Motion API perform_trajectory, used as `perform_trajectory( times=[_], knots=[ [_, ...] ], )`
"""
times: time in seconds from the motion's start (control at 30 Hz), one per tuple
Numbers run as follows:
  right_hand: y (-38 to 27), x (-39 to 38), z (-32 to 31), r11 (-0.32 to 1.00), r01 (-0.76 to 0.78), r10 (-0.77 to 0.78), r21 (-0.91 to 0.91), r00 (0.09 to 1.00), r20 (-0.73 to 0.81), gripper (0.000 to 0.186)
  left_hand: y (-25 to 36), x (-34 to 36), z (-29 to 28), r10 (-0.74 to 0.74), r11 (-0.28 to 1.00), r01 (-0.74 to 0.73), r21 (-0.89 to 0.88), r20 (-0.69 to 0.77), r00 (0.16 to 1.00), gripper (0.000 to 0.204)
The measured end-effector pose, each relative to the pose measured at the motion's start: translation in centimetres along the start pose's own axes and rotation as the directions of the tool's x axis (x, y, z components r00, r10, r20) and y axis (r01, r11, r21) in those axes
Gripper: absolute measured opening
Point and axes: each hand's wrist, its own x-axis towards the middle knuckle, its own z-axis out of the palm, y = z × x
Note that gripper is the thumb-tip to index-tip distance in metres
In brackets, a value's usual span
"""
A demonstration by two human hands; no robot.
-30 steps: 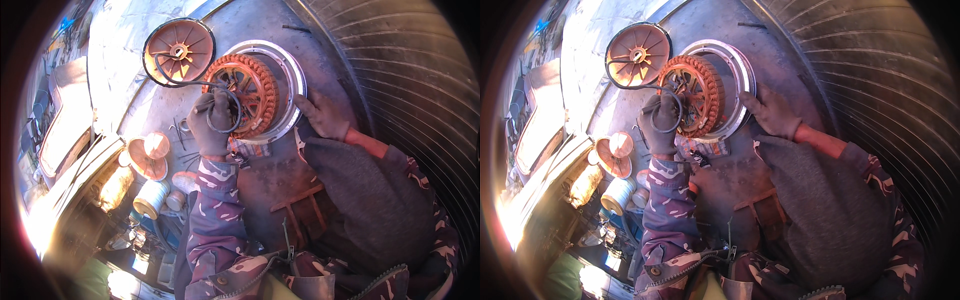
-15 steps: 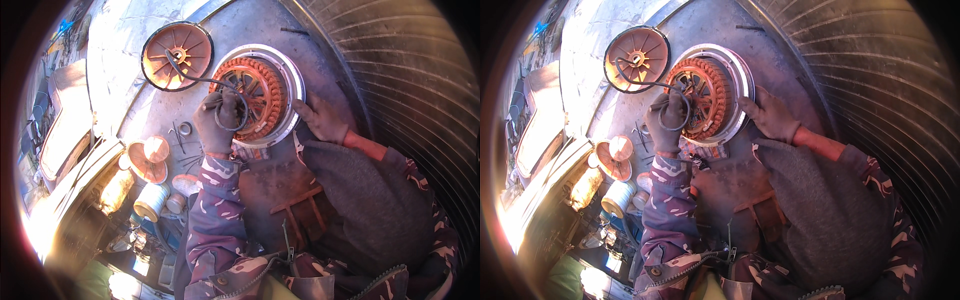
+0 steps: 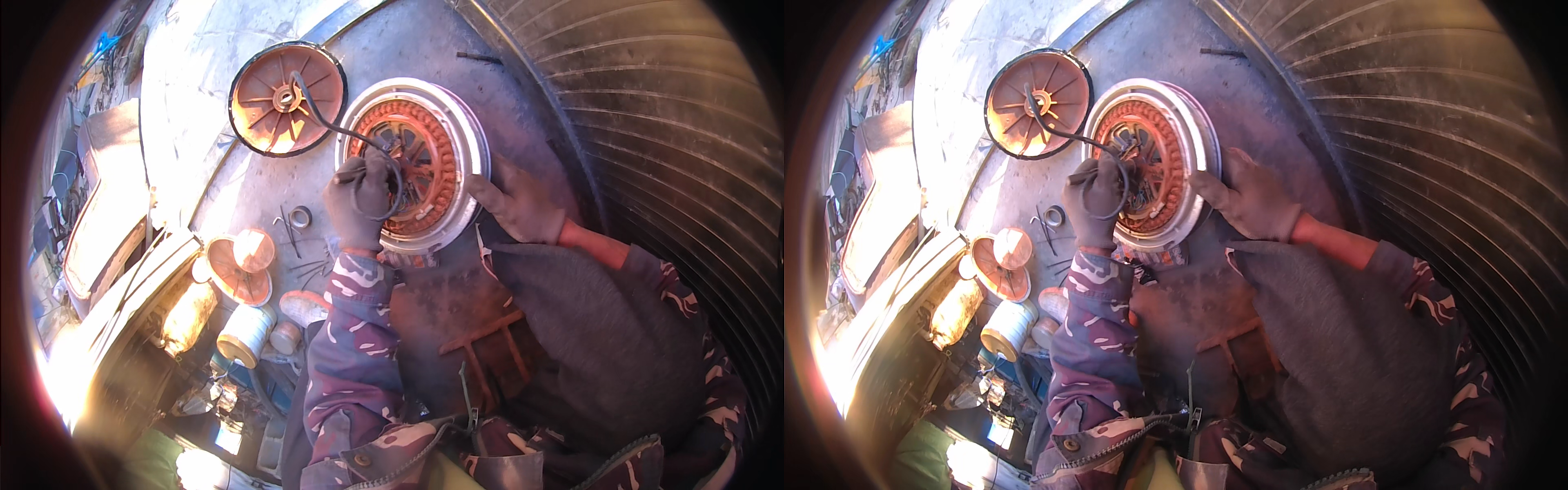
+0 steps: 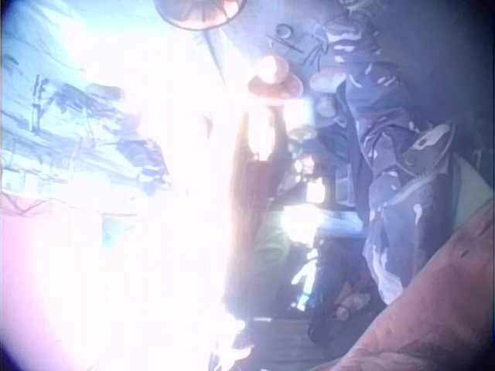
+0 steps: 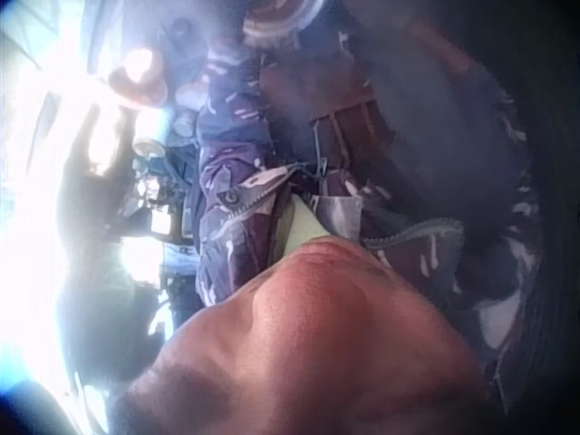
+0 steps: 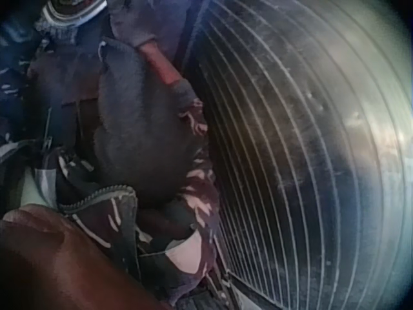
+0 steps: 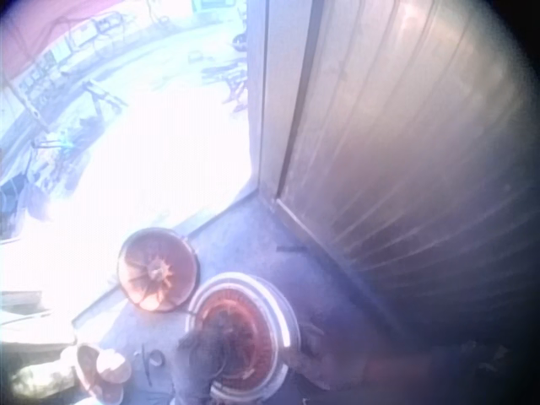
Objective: The person, seated on the floor of a cluttered repair workshop, works on a washing machine motor assembly. They thread a wire through the pulley wheel, fit the pulley onto the motor shaft, and use an adjustable wrench to tighten the fastener on the shaft, repositioning the assembly as they work.
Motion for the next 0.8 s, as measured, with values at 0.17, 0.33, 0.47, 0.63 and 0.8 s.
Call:
perform_trajectory(
  times=[0.17,0.33,0.47,0.63,0.8],
  knots=[
    [-1.0,0.8,0.2,0.999,0.036,-0.036,0.039,0.999,0.004,0.067,-0.6,-0.1,0.4,0.039,0.999,-0.04,-0.018,-0.062,0.997,0.05],
    [-1.7,0.6,0.4,0.996,0.044,-0.041,0.082,0.999,-0.033,0.065,-1.0,0.1,0.3,0.051,0.998,-0.05,0.026,-0.036,0.998,0.05],
    [-1.8,0.6,0.3,0.994,0.012,-0.01,0.105,1.0,-0.025,0.064,-1.0,0.2,0.2,0.018,0.999,-0.018,0.042,-0.008,1.0,0.054],
    [-1.6,0.9,0.3,0.995,-0.019,0.017,0.1,1.0,0.015,0.065,-0.6,0.0,-0.4,0.03,1.0,-0.03,0.001,0.017,0.999,0.057],
    [-1.2,0.8,0.4,0.996,0.002,-0.003,0.091,1.0,0.016,0.065,-0.7,-0.1,-1.1,0.046,0.998,-0.043,-0.05,0.072,0.996,0.055]
  ],
)
